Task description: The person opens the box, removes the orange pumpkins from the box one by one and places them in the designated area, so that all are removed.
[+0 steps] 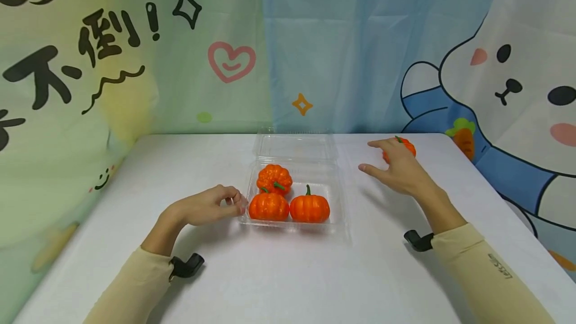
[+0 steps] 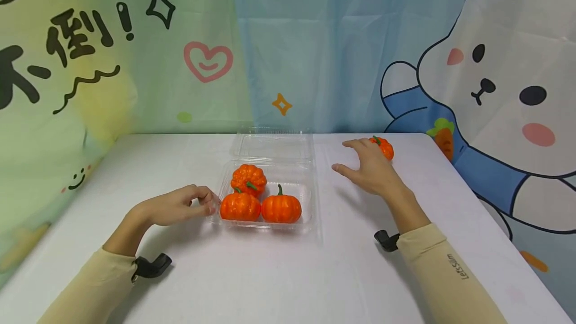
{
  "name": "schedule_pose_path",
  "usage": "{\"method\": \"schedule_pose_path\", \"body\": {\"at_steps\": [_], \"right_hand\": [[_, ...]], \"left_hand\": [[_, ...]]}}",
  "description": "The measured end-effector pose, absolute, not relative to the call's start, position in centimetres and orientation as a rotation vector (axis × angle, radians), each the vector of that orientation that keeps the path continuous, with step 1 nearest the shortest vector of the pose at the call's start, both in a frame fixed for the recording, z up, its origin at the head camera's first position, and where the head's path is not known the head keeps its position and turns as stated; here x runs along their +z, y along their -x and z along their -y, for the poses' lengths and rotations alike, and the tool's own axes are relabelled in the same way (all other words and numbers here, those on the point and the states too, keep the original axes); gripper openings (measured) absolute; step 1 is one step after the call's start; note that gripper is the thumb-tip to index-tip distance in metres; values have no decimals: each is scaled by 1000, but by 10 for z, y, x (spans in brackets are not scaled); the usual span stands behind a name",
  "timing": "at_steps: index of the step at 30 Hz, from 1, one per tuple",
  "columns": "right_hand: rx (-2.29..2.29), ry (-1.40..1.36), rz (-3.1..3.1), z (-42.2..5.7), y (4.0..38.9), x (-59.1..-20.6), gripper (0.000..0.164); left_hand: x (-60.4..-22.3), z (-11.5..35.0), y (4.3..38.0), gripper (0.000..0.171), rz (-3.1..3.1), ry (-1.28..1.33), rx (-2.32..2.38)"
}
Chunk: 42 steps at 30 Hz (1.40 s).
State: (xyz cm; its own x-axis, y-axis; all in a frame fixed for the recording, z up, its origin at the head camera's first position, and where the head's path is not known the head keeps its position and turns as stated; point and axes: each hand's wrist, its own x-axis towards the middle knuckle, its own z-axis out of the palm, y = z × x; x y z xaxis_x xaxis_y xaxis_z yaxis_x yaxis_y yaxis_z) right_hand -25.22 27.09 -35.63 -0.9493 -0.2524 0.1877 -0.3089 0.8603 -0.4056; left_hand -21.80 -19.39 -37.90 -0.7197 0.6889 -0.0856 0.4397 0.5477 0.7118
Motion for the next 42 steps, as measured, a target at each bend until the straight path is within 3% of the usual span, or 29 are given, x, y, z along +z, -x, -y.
{"method": "schedule_pose_path", "body": {"at_steps": [42], "right_hand": [[784,-745,2762,-237,236,-363,54]], "left_hand": [[-372,196,220,9,-2454,-912,934]]}}
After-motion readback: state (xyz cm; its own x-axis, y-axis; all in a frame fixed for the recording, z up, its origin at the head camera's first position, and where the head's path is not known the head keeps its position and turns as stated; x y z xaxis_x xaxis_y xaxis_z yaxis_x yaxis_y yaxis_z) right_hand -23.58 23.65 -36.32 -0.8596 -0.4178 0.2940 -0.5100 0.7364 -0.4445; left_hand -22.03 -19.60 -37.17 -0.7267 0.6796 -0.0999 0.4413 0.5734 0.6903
